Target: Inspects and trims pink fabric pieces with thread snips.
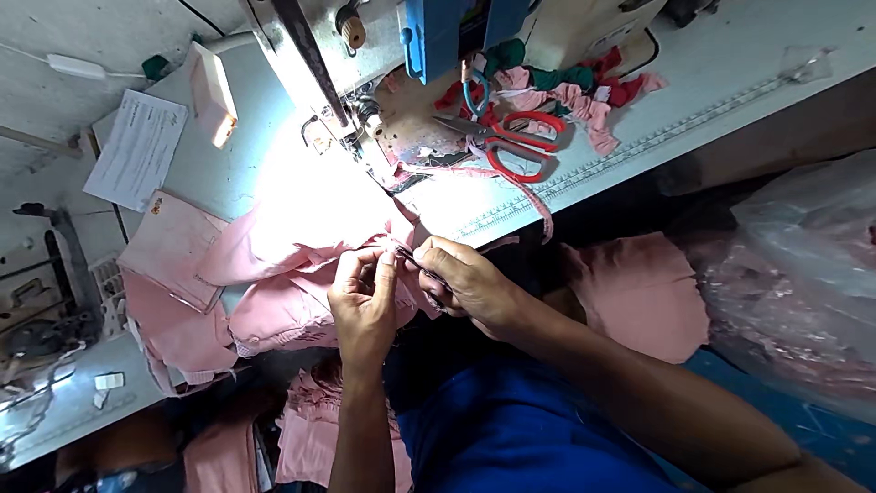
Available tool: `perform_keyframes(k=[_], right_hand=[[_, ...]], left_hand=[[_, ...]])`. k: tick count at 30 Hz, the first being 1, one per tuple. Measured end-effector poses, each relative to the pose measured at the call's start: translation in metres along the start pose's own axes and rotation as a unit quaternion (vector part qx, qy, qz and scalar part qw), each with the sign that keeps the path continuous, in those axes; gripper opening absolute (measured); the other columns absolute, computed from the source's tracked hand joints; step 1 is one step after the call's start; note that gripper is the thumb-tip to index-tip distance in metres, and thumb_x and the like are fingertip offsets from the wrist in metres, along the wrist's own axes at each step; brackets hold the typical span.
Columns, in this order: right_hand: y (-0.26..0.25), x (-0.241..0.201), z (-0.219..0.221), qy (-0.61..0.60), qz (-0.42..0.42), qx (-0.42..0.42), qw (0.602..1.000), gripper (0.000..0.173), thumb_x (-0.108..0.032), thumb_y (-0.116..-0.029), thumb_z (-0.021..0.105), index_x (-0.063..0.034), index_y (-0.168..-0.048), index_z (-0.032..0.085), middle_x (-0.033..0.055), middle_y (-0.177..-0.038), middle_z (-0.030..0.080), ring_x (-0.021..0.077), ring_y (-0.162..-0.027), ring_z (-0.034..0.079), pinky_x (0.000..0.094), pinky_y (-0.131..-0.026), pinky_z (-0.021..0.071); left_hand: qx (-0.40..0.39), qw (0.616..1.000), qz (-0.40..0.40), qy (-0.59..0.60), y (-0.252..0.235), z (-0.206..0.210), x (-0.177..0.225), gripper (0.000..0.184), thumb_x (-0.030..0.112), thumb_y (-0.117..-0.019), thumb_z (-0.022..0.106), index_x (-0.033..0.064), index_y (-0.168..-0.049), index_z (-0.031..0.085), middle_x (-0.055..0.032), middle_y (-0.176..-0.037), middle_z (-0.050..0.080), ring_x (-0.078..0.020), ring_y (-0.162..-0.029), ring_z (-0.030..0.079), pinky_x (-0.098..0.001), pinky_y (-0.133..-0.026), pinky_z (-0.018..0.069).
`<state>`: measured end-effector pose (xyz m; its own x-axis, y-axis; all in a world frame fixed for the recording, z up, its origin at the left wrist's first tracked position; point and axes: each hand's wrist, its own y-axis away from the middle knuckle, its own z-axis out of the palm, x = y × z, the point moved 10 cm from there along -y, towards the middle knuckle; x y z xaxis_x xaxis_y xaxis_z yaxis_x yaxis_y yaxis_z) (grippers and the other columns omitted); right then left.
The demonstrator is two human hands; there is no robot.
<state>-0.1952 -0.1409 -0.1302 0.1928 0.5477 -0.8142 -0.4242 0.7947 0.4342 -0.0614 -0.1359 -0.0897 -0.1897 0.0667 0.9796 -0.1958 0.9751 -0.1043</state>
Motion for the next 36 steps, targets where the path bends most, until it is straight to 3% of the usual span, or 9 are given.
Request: perform_keyframes(k=[7,12,23,26,28,29,31,33,36], right_hand=[[-0.004,-0.001,-0.002,-0.004,-0.01,0.003,1.0,0.024,-0.025,-0.1091,0.047,-0.0103,-0.092,0.055,-0.0021,-0.063,0.047,0.0024,-0.048,0.039,0.0158,-0.045,0.0307],[-0.009,0.001,0.0,-0.029,-0.018,0.023,0.999,0.019,-0.022,-0.1069,0.05,-0.0095,-0.093,0.055,-0.0058,-0.065,0.047,0.002,-0.051,0.043,0.0174,-0.047,0.0365],[-0.008,0.009,0.01,-0.121,0.016,-0.008,0.993,0.023,-0.025,-0.1092,0.046,-0.0112,-0.095,0.057,-0.006,-0.062,0.047,0.0011,-0.046,0.038,0.0155,-0.042,0.031],[-0.007,-0.006,-0.001,-0.011,-0.066,0.025,0.997,0.019,-0.028,-0.1038,0.056,-0.0103,-0.098,0.059,-0.0054,-0.067,0.051,0.002,-0.053,0.046,0.0184,-0.049,0.0393],[-0.004,-0.021,-0.011,0.139,-0.136,0.08,0.978,0.032,-0.04,-0.0939,0.07,-0.011,-0.107,0.064,-0.0042,-0.077,0.06,0.003,-0.063,0.055,0.0221,-0.058,0.0476],[-0.006,-0.027,-0.013,0.21,-0.155,0.095,0.961,0.038,-0.045,-0.0914,0.071,-0.0123,-0.11,0.066,-0.0039,-0.08,0.062,0.0038,-0.067,0.057,0.0241,-0.061,0.049],[-0.012,-0.034,-0.011,0.3,-0.172,0.088,0.934,0.036,-0.047,-0.0952,0.066,-0.0131,-0.107,0.071,-0.0016,-0.082,0.065,0.0073,-0.072,0.06,0.0298,-0.066,0.05],[-0.017,-0.039,-0.008,0.325,-0.184,0.079,0.924,0.031,-0.043,-0.0973,0.064,-0.0123,-0.098,0.071,-0.0006,-0.077,0.064,0.0087,-0.07,0.059,0.0318,-0.064,0.0482],[-0.02,-0.038,-0.013,0.276,-0.188,0.12,0.935,0.023,-0.034,-0.0955,0.064,-0.0109,-0.093,0.068,-0.0022,-0.073,0.06,0.006,-0.066,0.057,0.0272,-0.061,0.0466]], left_hand=[[-0.022,1.0,-0.004,-0.009,-0.001,0.004,-0.001,0.008,0.007,-0.1004,0.061,0.0052,-0.103,0.068,0.0004,-0.084,0.068,-0.0065,-0.07,0.064,-0.0216,-0.063,0.0553],[-0.02,0.999,0.033,0.0,-0.003,0.004,0.0,0.011,0.005,-0.0983,0.06,-0.0007,-0.099,0.069,-0.0018,-0.087,0.068,-0.0069,-0.076,0.066,-0.0217,-0.07,0.0583],[-0.007,0.999,0.025,0.036,-0.003,-0.001,-0.007,0.011,0.003,-0.0979,0.058,0.0002,-0.099,0.068,-0.0002,-0.08,0.068,-0.0053,-0.07,0.065,-0.0189,-0.066,0.0561],[-0.001,0.999,0.029,0.031,-0.003,-0.004,-0.004,0.009,0.003,-0.0963,0.06,0.0013,-0.098,0.068,0.0009,-0.082,0.069,-0.0044,-0.072,0.065,-0.0189,-0.068,0.0567],[0.0,0.999,0.033,0.006,-0.002,-0.006,0.0,0.008,0.004,-0.0956,0.061,0.0016,-0.097,0.069,0.001,-0.082,0.068,-0.0038,-0.071,0.065,-0.0176,-0.065,0.0561],[-0.003,0.999,0.04,-0.009,-0.001,-0.006,0.002,0.008,0.004,-0.0952,0.062,0.0015,-0.097,0.069,0.0008,-0.083,0.068,-0.0038,-0.072,0.065,-0.0176,-0.065,0.0563],[-0.011,0.997,0.062,-0.037,-0.001,-0.006,0.005,0.009,0.005,-0.0947,0.062,0.0016,-0.096,0.07,-0.0006,-0.087,0.068,-0.0056,-0.077,0.066,-0.0194,-0.07,0.0581],[-0.01,0.995,0.077,-0.063,-0.001,-0.007,0.005,0.01,0.008,-0.0944,0.063,0.0029,-0.095,0.072,-0.0016,-0.09,0.068,-0.0076,-0.082,0.067,-0.0211,-0.074,0.0595],[0.024,0.991,0.084,-0.1,0.003,-0.008,0.006,0.01,0.011,-0.092,0.065,0.0039,-0.092,0.072,-0.0014,-0.091,0.066,-0.0069,-0.084,0.065,-0.0195,-0.073,0.0575]])
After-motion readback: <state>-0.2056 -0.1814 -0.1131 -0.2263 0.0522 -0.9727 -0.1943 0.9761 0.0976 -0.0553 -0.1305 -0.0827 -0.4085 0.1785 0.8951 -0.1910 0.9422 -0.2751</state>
